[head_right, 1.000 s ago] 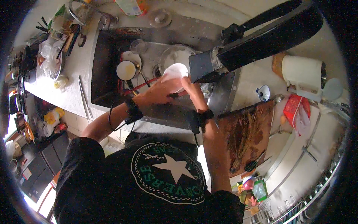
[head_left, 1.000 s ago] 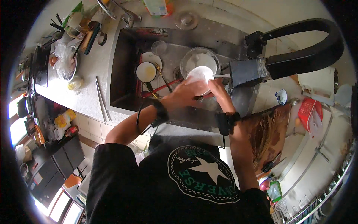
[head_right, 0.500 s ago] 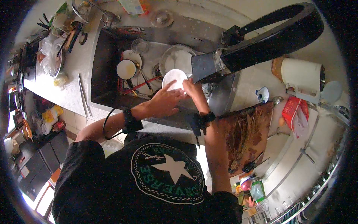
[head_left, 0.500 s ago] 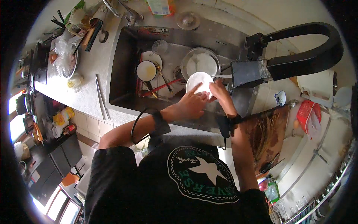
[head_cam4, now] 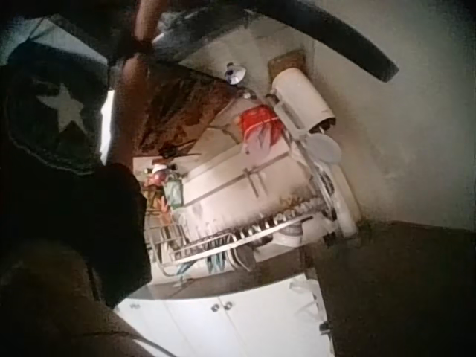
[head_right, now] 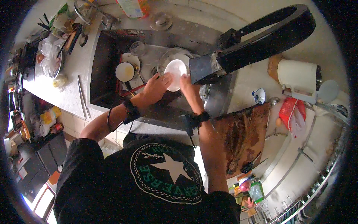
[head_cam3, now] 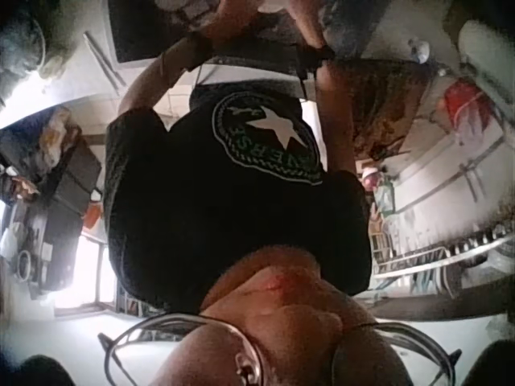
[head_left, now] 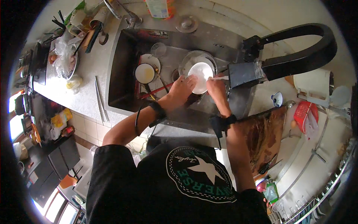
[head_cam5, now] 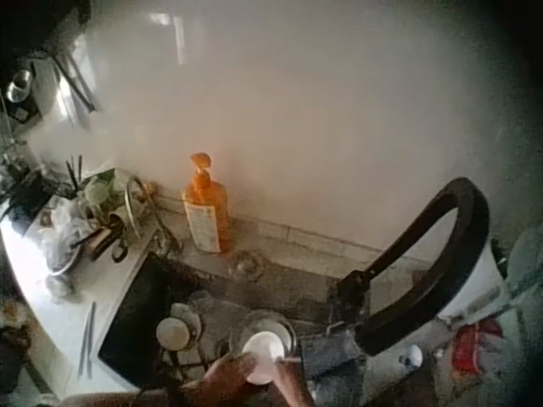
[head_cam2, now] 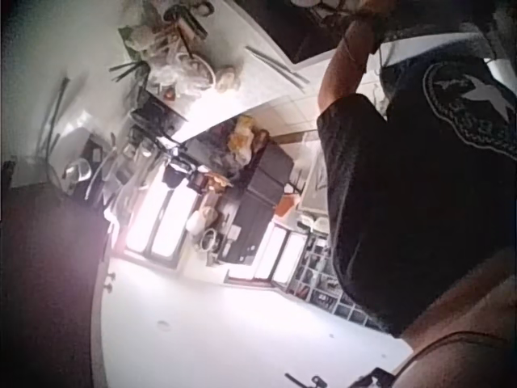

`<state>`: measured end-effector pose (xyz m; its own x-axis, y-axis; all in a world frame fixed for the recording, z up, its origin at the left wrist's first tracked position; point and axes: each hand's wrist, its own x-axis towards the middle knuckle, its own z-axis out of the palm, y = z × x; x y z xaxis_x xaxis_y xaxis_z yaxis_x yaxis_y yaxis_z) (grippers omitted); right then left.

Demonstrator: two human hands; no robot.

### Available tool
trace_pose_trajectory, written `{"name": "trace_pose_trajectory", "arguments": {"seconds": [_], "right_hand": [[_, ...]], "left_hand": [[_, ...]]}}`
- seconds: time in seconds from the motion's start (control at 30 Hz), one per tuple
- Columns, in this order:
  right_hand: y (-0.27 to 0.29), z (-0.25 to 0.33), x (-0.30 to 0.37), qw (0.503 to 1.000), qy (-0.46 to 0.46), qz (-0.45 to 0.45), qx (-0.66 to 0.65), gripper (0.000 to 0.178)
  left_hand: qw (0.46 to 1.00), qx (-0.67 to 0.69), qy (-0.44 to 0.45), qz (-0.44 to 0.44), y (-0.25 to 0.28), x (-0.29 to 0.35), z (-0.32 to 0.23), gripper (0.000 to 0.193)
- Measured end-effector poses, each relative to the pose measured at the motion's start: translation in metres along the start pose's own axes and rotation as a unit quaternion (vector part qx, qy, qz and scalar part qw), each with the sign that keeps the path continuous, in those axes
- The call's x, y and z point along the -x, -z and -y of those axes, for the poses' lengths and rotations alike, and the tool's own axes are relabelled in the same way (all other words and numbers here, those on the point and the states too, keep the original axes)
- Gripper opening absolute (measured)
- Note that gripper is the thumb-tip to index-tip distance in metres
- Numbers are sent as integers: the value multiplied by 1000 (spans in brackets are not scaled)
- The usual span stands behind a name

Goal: The person washes a white bowl by applying dish soap from a bottle, scrubbing the interior and exterior with their hands under running water, and using a small brush to clean the bowl before rinsing it.

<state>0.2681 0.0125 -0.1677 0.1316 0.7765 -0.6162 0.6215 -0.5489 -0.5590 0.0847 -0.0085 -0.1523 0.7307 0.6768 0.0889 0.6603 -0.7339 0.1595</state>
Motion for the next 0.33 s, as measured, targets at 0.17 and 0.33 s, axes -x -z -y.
{"name": "trace_pose_trajectory", "arguments": {"seconds": [0.17,0.33], "right_hand": [[18,41,49,894,313,-249,201,41],[27,6,36,854,445,-245,112,60]], "left_hand": [[900,319,296,27,-6,-2,-4,44],[386,877,285,-35,-40,6,6,50]]}}
